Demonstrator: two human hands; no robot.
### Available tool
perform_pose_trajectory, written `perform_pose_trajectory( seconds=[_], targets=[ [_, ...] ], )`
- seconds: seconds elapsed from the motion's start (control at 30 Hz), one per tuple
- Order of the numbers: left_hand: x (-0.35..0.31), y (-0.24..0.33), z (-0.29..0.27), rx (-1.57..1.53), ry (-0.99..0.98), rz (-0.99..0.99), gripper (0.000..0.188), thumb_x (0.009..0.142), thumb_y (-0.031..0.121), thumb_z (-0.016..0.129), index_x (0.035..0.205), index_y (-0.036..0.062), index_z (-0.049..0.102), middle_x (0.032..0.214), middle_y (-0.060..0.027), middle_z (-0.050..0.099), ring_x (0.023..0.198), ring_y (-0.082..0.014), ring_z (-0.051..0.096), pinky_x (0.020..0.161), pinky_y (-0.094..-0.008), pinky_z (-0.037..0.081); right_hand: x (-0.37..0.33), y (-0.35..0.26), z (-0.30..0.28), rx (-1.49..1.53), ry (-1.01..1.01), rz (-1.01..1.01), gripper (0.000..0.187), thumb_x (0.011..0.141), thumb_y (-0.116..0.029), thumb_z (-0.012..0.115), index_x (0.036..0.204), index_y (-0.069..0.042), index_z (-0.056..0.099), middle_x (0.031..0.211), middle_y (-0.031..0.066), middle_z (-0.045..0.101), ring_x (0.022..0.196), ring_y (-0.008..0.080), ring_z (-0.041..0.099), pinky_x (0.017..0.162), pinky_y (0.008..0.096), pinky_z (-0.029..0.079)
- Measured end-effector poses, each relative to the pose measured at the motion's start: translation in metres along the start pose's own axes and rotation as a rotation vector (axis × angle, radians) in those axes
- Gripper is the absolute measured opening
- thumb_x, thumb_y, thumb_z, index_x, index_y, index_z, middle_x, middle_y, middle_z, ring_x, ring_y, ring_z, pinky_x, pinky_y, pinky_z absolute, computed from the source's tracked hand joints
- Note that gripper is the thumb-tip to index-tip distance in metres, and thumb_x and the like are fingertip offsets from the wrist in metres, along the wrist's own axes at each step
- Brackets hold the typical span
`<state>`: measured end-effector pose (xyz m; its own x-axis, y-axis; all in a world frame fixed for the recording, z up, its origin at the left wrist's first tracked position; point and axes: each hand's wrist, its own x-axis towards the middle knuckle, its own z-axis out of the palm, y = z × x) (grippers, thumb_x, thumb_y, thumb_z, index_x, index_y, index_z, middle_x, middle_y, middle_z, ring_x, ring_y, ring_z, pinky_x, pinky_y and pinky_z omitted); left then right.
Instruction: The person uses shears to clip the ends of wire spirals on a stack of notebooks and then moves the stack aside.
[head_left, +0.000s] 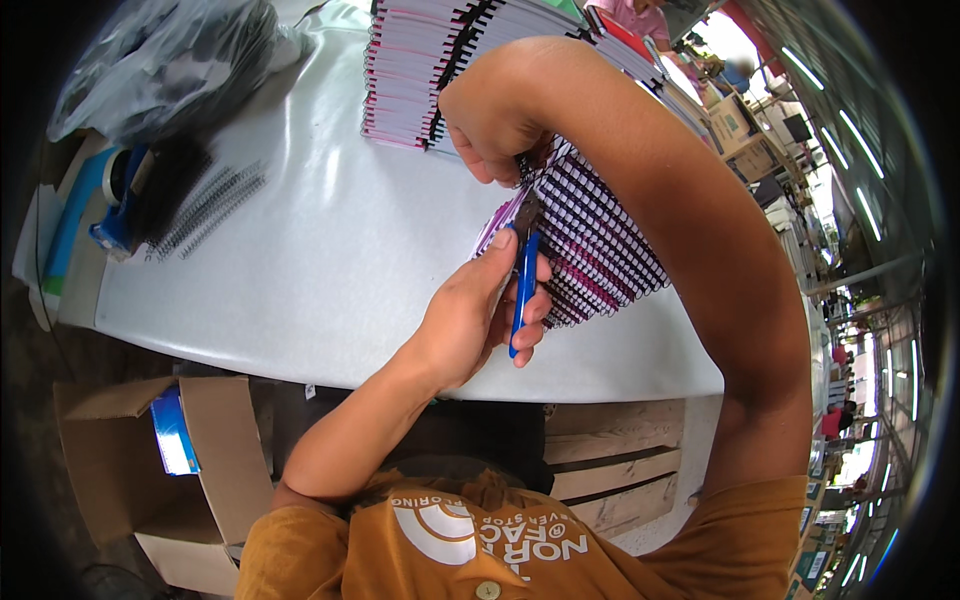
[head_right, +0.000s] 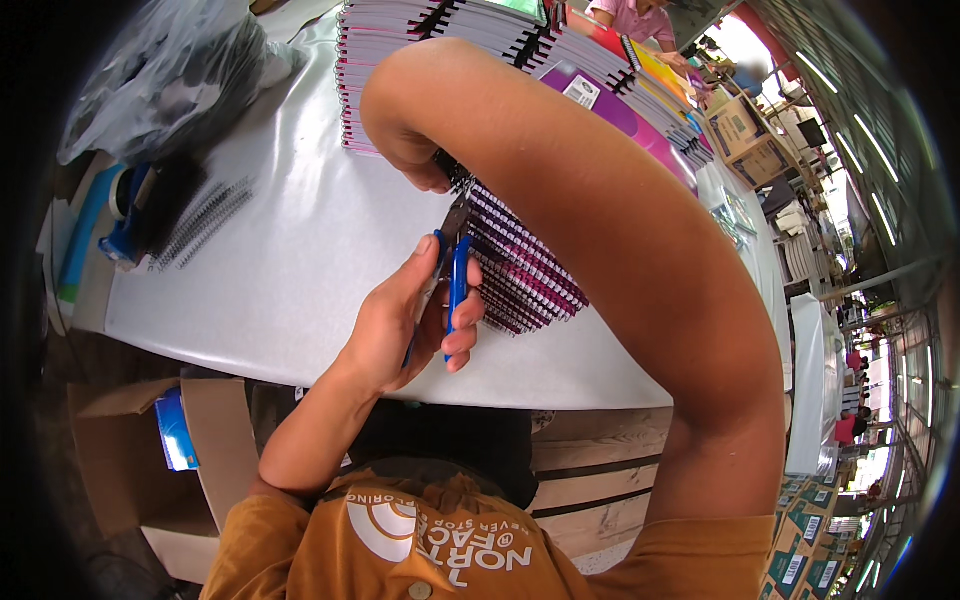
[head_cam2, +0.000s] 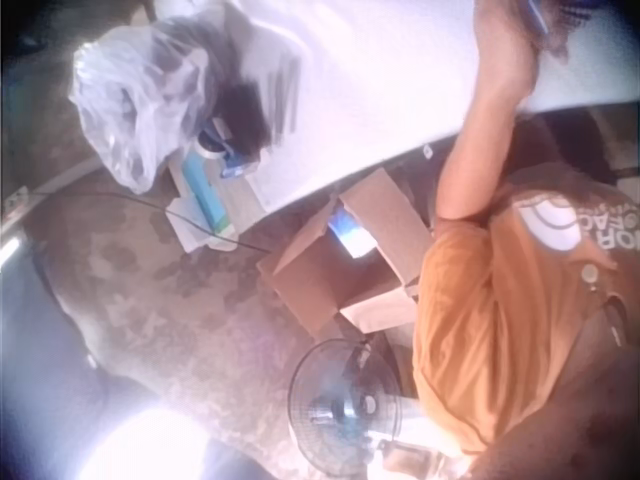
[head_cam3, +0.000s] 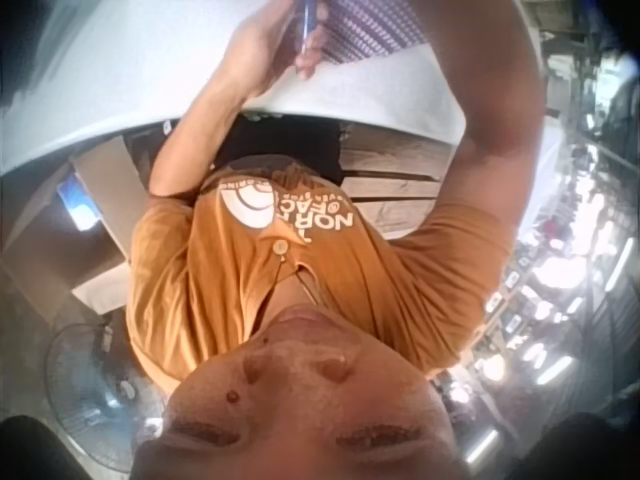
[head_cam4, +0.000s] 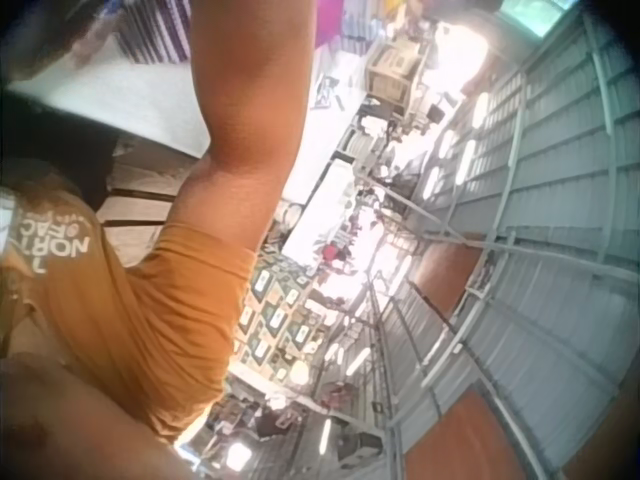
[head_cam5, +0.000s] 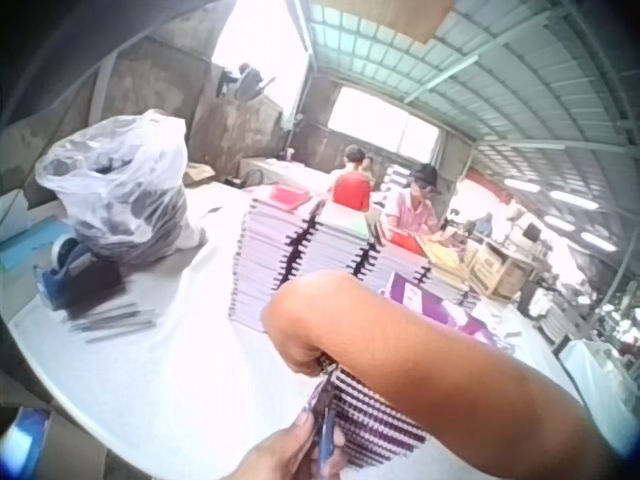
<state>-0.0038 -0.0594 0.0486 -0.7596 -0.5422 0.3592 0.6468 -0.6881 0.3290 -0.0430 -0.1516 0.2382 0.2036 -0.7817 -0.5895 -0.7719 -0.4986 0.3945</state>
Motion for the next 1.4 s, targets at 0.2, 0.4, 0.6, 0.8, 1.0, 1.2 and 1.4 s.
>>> perform_pose_trajectory(
  seconds=[0.2,0.4,0.6,0.8,1.0,1.2,1.4],
  targets=[
    [-0.001,-0.003,0.046,0.423,0.387,-0.057,0.057,0.097,0.048,0.021,0.119,0.0013,0.044,0.096,-0.0153,0.058,0.091,-0.0288,0.061,0.078,-0.0406,0.053,-0.002,0.002,-0.006,-0.203,-0.04,0.113,0.031,0.068,-0.016,0.067,0.1,-0.013,0.07,0.101,0.0093,0.067,0.086,0.0243,0.065,0.071,0.0389,0.051],
    [0.008,0.0,0.046,0.355,0.396,-0.044,0.058,0.096,0.05,0.023,0.12,0.0012,0.044,0.097,-0.0161,0.057,0.094,-0.029,0.061,0.08,-0.0414,0.052,-0.01,0.014,-0.003,-0.135,0.018,0.082,0.032,0.07,-0.021,0.064,0.1,-0.013,0.069,0.097,0.0078,0.067,0.083,0.0241,0.064,0.071,0.0394,0.05],
    [0.004,0.002,0.012,0.127,0.104,0.046,0.056,0.097,0.05,0.024,0.118,0.0023,0.045,0.091,-0.0142,0.058,0.087,-0.0284,0.062,0.077,-0.0401,0.052,-0.015,0.009,0.003,-0.117,0.12,-0.005,0.031,0.071,-0.021,0.064,0.099,-0.011,0.069,0.094,0.0068,0.067,0.082,0.024,0.064,0.068,0.0406,0.05],
    [0.004,-0.001,0.054,0.418,0.446,-0.029,0.053,0.097,0.05,0.025,0.111,0.0043,0.047,0.084,-0.0112,0.057,0.077,-0.0257,0.061,0.064,-0.0352,0.05,-0.017,0.015,0.016,-0.051,0.239,-0.031,0.022,0.067,-0.015,0.066,0.087,-0.008,0.067,0.088,0.0088,0.066,0.078,0.0246,0.064,0.065,0.038,0.05],
    [0.017,0.006,0.06,0.349,0.47,-0.007,0.051,0.096,0.05,0.026,0.108,0.0052,0.047,0.082,-0.0099,0.055,0.072,-0.024,0.06,0.059,-0.0348,0.048,-0.014,0.016,0.016,-0.03,0.246,-0.032,0.017,0.065,-0.01,0.069,0.081,-0.006,0.066,0.087,0.01,0.065,0.076,0.0258,0.065,0.063,0.0366,0.05],
    [0.004,0.005,0.048,0.346,0.313,0.014,0.052,0.096,0.051,0.026,0.11,0.0047,0.047,0.083,-0.0109,0.056,0.074,-0.0251,0.061,0.062,-0.0356,0.05,-0.017,0.015,0.018,-0.037,0.322,-0.03,0.016,0.067,-0.009,0.072,0.081,-0.004,0.066,0.085,0.0107,0.066,0.077,0.0266,0.065,0.063,0.0368,0.051],
    [0.021,0.006,0.065,0.345,0.437,-0.006,0.057,0.096,0.051,0.025,0.118,0.0021,0.045,0.09,-0.0142,0.059,0.083,-0.0297,0.063,0.074,-0.0408,0.053,-0.016,0.016,0.02,-0.046,0.317,-0.012,0.017,0.067,-0.009,0.073,0.082,-0.004,0.067,0.084,0.0112,0.067,0.076,0.0271,0.066,0.063,0.0375,0.051]
  ],
)
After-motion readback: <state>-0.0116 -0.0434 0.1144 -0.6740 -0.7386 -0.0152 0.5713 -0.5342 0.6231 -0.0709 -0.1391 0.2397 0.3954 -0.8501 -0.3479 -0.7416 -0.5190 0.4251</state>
